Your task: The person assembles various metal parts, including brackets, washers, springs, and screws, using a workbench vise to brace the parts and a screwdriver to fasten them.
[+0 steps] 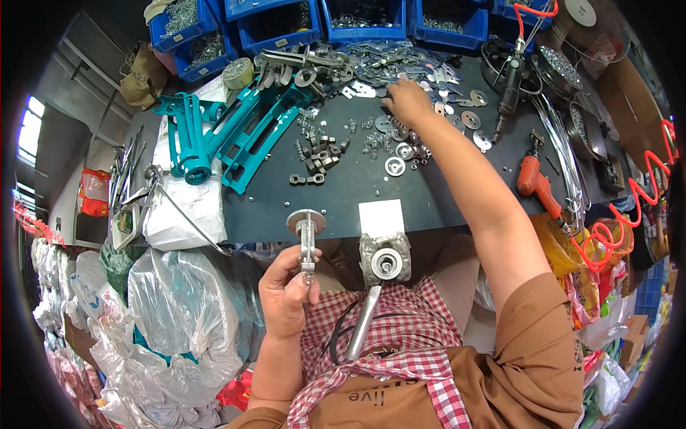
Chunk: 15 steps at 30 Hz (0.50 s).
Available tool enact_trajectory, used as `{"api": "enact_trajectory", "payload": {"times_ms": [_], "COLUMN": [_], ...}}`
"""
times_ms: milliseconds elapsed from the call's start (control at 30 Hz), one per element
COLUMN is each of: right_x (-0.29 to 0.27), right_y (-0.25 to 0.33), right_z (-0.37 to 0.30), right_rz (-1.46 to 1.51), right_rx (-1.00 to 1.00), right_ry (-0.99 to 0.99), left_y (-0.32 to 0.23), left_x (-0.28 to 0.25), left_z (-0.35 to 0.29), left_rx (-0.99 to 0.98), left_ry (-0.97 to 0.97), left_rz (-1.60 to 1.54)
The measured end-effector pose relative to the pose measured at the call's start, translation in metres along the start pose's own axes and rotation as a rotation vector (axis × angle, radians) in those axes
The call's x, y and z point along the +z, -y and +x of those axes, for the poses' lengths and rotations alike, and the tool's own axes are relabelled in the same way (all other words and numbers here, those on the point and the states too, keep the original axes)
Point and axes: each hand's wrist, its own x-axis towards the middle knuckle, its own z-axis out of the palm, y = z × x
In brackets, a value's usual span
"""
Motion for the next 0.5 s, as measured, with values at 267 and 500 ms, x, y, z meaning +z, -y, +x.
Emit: {"api": "enact_trajectory", "payload": {"times_ms": [267,500], "right_x": [0.011,-0.032], "right_y": [0.013,0.001], "right_z": [0.024,-0.012], "right_rz": [0.026,0.559], "right_rx": [0.182,0.182], "right_ry": [0.092,-0.024], "left_y": [0.006,0.001], "left_x": [0.001,0.000], "left_z": [0.004,0.016], "left_rx": [-0.085,-0.181], "left_ry": [0.012,-0.051], "left_rz": [-0.044,-0.119]}}
